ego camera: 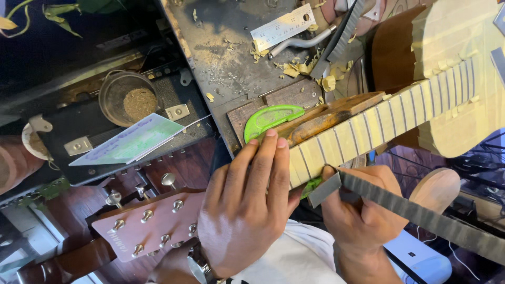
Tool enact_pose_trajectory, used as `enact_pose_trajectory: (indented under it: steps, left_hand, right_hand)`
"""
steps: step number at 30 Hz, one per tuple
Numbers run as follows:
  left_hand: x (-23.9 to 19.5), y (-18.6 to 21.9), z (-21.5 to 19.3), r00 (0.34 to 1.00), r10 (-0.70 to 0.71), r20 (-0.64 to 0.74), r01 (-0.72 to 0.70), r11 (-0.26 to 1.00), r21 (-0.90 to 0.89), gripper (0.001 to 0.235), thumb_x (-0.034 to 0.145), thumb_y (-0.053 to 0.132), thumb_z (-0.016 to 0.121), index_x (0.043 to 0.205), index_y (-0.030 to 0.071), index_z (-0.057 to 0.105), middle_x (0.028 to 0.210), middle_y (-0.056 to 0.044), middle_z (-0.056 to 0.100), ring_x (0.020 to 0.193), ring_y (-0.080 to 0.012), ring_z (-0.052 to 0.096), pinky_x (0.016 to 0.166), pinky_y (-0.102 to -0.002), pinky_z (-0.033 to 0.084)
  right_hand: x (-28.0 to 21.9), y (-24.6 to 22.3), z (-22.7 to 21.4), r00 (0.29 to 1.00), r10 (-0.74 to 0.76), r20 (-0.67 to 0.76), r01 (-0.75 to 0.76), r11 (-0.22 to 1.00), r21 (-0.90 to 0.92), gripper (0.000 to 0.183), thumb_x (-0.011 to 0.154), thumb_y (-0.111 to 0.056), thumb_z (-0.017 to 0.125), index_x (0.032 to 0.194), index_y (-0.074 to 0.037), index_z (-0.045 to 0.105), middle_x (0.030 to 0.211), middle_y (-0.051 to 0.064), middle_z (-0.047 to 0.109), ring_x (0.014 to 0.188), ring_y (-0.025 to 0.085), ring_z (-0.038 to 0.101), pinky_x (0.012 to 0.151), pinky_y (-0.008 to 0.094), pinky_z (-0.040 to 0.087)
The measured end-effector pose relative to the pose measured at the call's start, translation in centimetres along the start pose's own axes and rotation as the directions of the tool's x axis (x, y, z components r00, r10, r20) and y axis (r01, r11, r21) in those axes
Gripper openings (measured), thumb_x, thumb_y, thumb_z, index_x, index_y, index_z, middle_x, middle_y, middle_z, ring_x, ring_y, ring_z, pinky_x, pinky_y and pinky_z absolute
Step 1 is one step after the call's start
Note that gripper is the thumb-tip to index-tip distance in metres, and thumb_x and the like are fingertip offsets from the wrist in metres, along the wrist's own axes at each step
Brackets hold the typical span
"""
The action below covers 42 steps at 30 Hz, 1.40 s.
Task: The person sands the fretboard of a guitar using a sanding strip. They hold the guitar neck with the left hand and move the sanding strip back and forth along the fretboard with the right hand. The guitar is clamped in a green vise on a workbench.
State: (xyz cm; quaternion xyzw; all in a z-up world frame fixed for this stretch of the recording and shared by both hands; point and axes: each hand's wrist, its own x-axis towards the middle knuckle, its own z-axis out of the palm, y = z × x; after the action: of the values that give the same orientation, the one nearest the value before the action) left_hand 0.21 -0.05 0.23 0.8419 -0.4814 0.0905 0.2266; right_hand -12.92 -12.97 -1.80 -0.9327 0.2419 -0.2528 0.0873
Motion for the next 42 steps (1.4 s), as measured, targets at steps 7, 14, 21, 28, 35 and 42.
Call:
enact_pose_trajectory:
  steps: [7, 14, 21, 28, 35, 42]
  left_hand:
    - [-0.7, 0.5, 0.5, 0.999, -0.016, -0.045, 0.018, 0.999, 0.036, 0.051, 0.111, 0.041, 0.034, 0.124, 0.006, 0.069, 0.133, -0.006, 0.068, 0.112, -0.0204, 0.069, 0.079, -0.033, 0.052]
    - [-0.6, 0.4, 0.6, 0.999, -0.019, -0.032, 0.018, 1.0, -0.014, 0.049, 0.109, 0.045, 0.047, 0.126, 0.003, 0.065, 0.132, -0.009, 0.068, 0.11, -0.0233, 0.07, 0.072, -0.035, 0.051]
    - [-0.6, 0.3, 0.6, 1.0, -0.022, -0.01, 0.022, 1.0, 0.012, 0.055, 0.097, 0.049, 0.067, 0.126, 0.004, 0.067, 0.131, -0.007, 0.07, 0.108, -0.0217, 0.069, 0.072, -0.035, 0.048]
    - [-0.8, 0.2, 0.6, 1.0, 0.025, -0.019, -0.024, 0.999, 0.021, 0.051, 0.096, 0.048, 0.072, 0.123, 0.004, 0.069, 0.132, -0.008, 0.069, 0.108, -0.0228, 0.068, 0.074, -0.037, 0.048]
    - [-0.9, 0.3, 0.4, 0.999, 0.043, -0.023, -0.041, 0.996, 0.079, 0.066, 0.082, 0.052, 0.086, 0.125, 0.004, 0.069, 0.129, -0.006, 0.069, 0.105, -0.0225, 0.065, 0.075, -0.036, 0.049]
    - [-1.1, 0.4, 0.8, 0.998, 0.054, -0.025, -0.049, 0.984, 0.173, 0.077, 0.075, 0.058, 0.089, 0.128, 0.007, 0.068, 0.129, -0.003, 0.068, 0.104, -0.0218, 0.063, 0.079, -0.036, 0.05]
  right_hand:
    - [2.4, -0.1, 0.4, 0.997, -0.083, 0.009, 0.083, 0.992, -0.096, 0.026, 0.095, -0.004, 0.084, 0.081, -0.003, 0.062, 0.072, 0.009, 0.056, 0.062, 0.029, 0.051, 0.059, 0.041, 0.04]
    - [2.5, -0.1, 0.6, 0.999, -0.037, 0.007, 0.037, 0.999, -0.037, 0.024, 0.089, 0.001, 0.078, 0.076, -0.003, 0.058, 0.07, 0.009, 0.057, 0.063, 0.029, 0.053, 0.061, 0.041, 0.042]
    - [1.3, -0.3, 0.2, 1.0, 0.016, 0.01, -0.016, 0.999, 0.044, 0.028, 0.092, 0.002, 0.079, 0.078, -0.003, 0.055, 0.071, 0.008, 0.054, 0.064, 0.026, 0.052, 0.06, 0.039, 0.04]
    - [2.9, -0.1, 1.1, 1.0, 0.013, -0.01, -0.013, 1.0, -0.01, 0.03, 0.088, -0.003, 0.078, 0.073, -0.007, 0.052, 0.066, 0.004, 0.051, 0.06, 0.026, 0.049, 0.059, 0.041, 0.039]
    - [-3.8, 1.4, -3.1, 0.938, 0.346, 0.035, -0.347, 0.922, 0.171, 0.03, 0.09, -0.006, 0.077, 0.071, -0.006, 0.054, 0.057, -0.001, 0.046, 0.053, 0.009, 0.038, 0.053, 0.027, 0.033]
    - [-7.5, 3.9, -4.5, 0.926, 0.375, -0.041, -0.341, 0.879, 0.333, 0.035, 0.093, 0.0, 0.075, 0.068, -0.003, 0.051, 0.064, 0.003, 0.041, 0.057, 0.011, 0.032, 0.057, 0.028, 0.026]
